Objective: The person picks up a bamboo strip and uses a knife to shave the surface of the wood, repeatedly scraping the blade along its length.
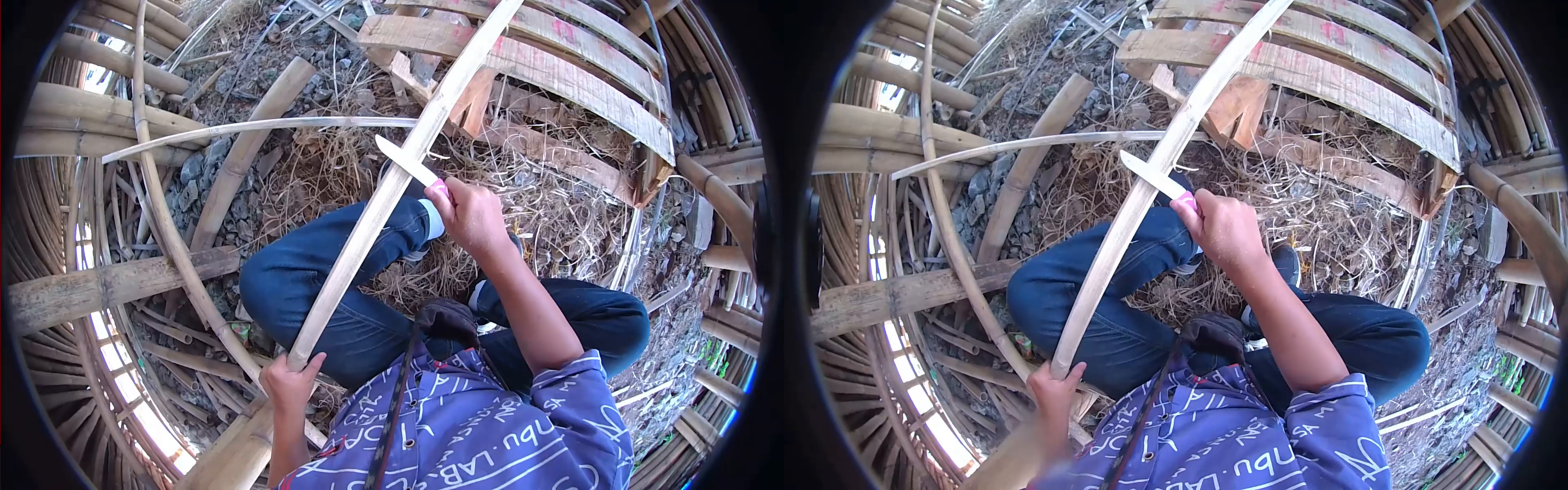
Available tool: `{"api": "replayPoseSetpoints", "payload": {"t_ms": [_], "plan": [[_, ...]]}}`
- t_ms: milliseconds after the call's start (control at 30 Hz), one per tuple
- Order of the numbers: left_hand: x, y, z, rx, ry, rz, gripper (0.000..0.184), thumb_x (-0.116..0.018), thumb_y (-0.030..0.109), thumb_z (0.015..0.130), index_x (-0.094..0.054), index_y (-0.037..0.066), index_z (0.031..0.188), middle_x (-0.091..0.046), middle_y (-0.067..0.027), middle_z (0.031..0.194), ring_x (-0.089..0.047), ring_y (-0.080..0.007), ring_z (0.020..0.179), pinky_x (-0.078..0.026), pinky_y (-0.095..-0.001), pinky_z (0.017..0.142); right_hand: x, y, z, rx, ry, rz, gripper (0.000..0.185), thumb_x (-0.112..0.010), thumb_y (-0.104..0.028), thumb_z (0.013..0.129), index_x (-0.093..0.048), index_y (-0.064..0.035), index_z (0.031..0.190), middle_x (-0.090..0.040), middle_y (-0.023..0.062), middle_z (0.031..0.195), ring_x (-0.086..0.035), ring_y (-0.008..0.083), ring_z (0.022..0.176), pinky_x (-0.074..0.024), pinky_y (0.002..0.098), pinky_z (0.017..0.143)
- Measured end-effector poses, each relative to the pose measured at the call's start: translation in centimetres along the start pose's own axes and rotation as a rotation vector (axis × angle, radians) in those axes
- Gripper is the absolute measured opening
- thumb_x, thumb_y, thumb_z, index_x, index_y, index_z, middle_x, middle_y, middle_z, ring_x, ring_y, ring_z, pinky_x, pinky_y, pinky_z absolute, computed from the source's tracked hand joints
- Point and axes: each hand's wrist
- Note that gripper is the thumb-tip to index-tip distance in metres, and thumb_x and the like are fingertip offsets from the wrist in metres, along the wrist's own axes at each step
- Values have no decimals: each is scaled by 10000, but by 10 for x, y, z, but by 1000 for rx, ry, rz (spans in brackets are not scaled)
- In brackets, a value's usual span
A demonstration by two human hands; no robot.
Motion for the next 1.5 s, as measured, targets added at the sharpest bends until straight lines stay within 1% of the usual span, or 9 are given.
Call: {"api": "replayPoseSetpoints", "payload": {"t_ms": [200,367,667,733,867,933,1000,1167,1500], "plan": [[-8,-2,3,-119,113,86,542,-833,462,572,-530,13,592,-556,-185,549,-570,-405,541,-438,-443,504,-4,-5,3,-11,-23,0,405,-613,-395,861,-542,-52,659,-564,163,565,-582,373,541,-453,449,490],[-10,4,6,-79,82,71,528,-809,460,628,-535,11,591,-565,-198,562,-574,-415,547,-440,-448,505,-5,29,21,103,144,-107,435,-600,-438,862,-511,-89,618,-571,123,537,-592,287,470,-440,387,402],[-15,8,9,-46,84,54,506,-804,438,652,-554,-1,611,-572,-208,563,-596,-413,566,-463,-440,515,-19,7,23,-48,120,-33,442,-593,-451,866,-551,-71,644,-568,138,540,-589,320,491,-455,416,460],[-14,11,12,-62,69,72,492,-799,418,666,-557,-8,624,-572,-212,570,-592,-419,577,-458,-440,522,-21,-4,16,98,105,-97,442,-596,-461,860,-560,-72,655,-568,135,537,-585,317,484,-460,418,466],[-12,5,11,-48,42,91,460,-797,373,683,-563,-21,649,-575,-219,584,-586,-431,599,-450,-442,536,-12,6,27,-43,63,-141,447,-606,-474,849,-543,-79,648,-569,103,535,-578,280,454,-457,400,447],[-15,5,13,-40,42,50,457,-804,368,672,-564,-20,648,-577,-218,585,-587,-431,599,-453,-442,538,-19,-5,13,185,111,-103,449,-616,-478,840,-543,-81,645,-568,94,531,-573,282,448,-454,393,441],[-13,3,13,-120,93,87,491,-818,416,634,-563,-3,601,-570,-195,548,-593,-401,549,-464,-434,505,-4,21,25,32,33,-164,446,-618,-464,846,-543,-72,648,-576,134,559,-592,334,509,-471,416,488],[-17,1,16,-124,104,55,502,-824,416,625,-551,-1,569,-561,-191,529,-595,-388,531,-460,-426,487,-15,10,20,-19,75,-94,475,-592,-499,849,-539,-77,638,-572,105,529,-587,309,480,-462,411,463],[-9,11,16,-65,40,78,457,-832,356,632,-575,-21,617,-579,-202,565,-604,-403,576,-458,-425,525,7,35,34,205,168,-280,445,-602,-478,846,-530,-87,647,-566,75,540,-591,272,490,-440,372,439]]}}
Point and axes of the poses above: each hand's wrist, its own z-axis towards the middle knuckle, its own x-axis out of the back of the hand, y = z × x
